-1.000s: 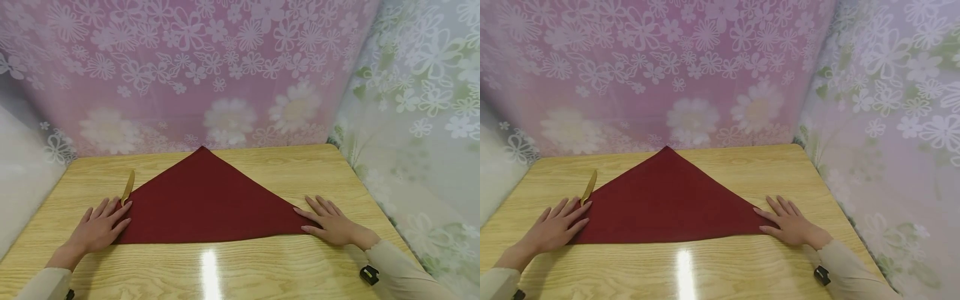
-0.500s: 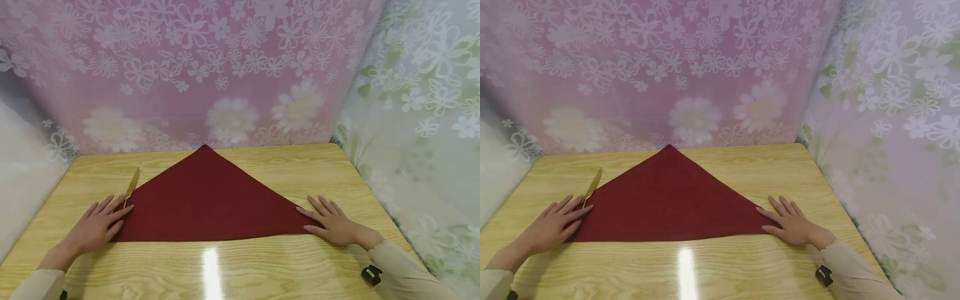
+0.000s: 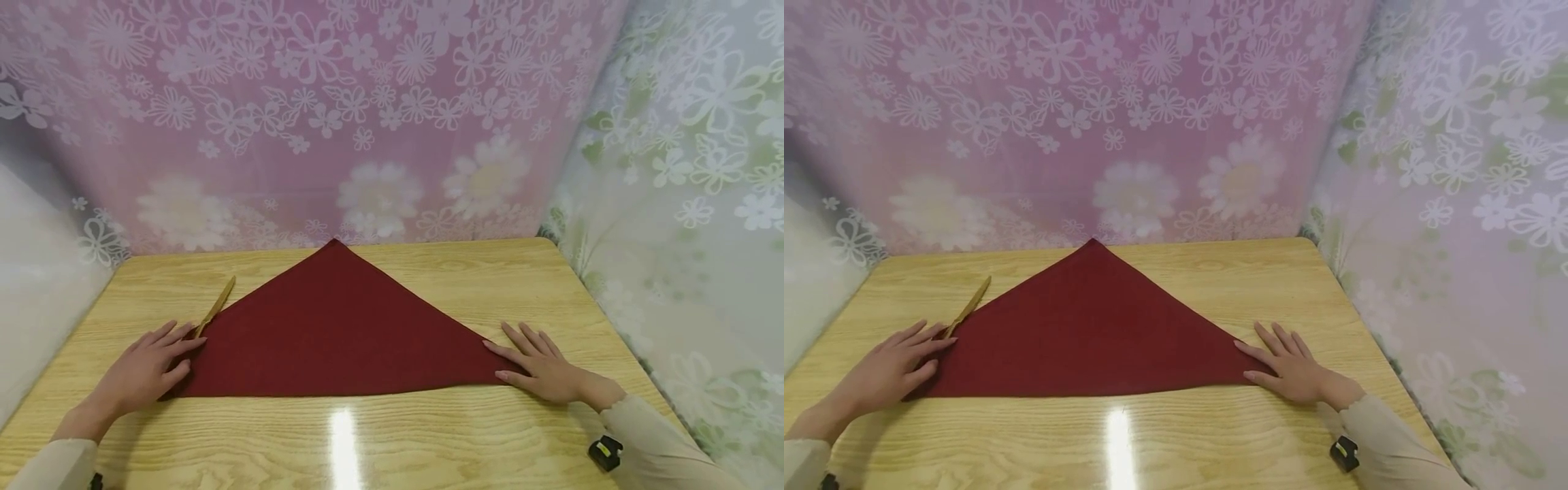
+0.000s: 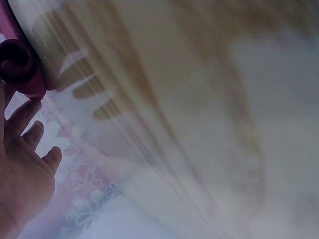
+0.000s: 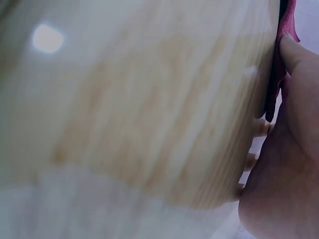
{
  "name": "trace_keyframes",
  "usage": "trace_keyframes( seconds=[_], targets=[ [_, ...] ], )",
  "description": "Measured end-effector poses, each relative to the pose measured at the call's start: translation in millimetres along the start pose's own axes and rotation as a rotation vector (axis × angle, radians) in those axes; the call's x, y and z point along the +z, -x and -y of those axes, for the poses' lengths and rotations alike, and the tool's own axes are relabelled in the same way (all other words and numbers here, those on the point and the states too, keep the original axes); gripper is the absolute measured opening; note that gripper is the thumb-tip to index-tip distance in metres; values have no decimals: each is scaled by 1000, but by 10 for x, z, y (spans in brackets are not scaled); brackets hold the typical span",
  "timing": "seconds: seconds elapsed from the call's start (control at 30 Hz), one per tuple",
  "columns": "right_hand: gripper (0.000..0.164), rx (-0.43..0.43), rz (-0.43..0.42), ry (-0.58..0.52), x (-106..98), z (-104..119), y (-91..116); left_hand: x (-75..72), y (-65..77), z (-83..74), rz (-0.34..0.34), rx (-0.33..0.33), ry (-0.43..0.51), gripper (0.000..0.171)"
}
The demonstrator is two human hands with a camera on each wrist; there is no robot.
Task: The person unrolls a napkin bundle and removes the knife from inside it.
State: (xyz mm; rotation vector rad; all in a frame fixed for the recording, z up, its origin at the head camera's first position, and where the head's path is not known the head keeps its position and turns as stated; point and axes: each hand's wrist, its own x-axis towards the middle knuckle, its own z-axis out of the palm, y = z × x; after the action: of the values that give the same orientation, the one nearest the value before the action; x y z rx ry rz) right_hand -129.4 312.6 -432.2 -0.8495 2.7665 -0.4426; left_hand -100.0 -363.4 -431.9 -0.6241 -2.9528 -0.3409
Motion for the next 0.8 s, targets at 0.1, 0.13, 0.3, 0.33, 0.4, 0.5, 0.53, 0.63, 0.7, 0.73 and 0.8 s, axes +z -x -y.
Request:
trace_keyframes(
  seconds=[0.1,0.13,0.3,0.33,0.4,0.5,0.53,0.63,0.7,0.73,0.8],
  targets=[
    [53,0,-3,-1,-3,1,-6,-27,28,60,2,-13,4,37],
    [53,-1,-4,-1,-3,3,-6,-35,42,84,-1,-15,-1,36],
    [53,-21,-35,-9,12,-2,11,-57,127,188,-12,-45,-1,37],
    [53,-30,-45,-17,18,-5,16,-55,143,202,-4,-56,11,39],
    [53,-35,-61,-23,26,-13,23,-53,167,214,4,-76,36,42],
    [52,-31,-62,-27,22,-11,25,-50,175,219,13,-88,65,45],
    [53,-27,-59,-24,19,-8,24,-50,174,218,13,-88,64,45],
    [53,-12,-35,-6,13,2,12,-66,176,203,21,-93,58,45],
    [53,-10,-25,1,15,3,5,-75,179,187,29,-95,43,46],
    [53,-13,-25,0,17,2,3,-78,183,177,34,-96,31,48],
    [53,-21,-34,-5,24,-3,1,-81,195,153,44,-93,11,51]
  ],
)
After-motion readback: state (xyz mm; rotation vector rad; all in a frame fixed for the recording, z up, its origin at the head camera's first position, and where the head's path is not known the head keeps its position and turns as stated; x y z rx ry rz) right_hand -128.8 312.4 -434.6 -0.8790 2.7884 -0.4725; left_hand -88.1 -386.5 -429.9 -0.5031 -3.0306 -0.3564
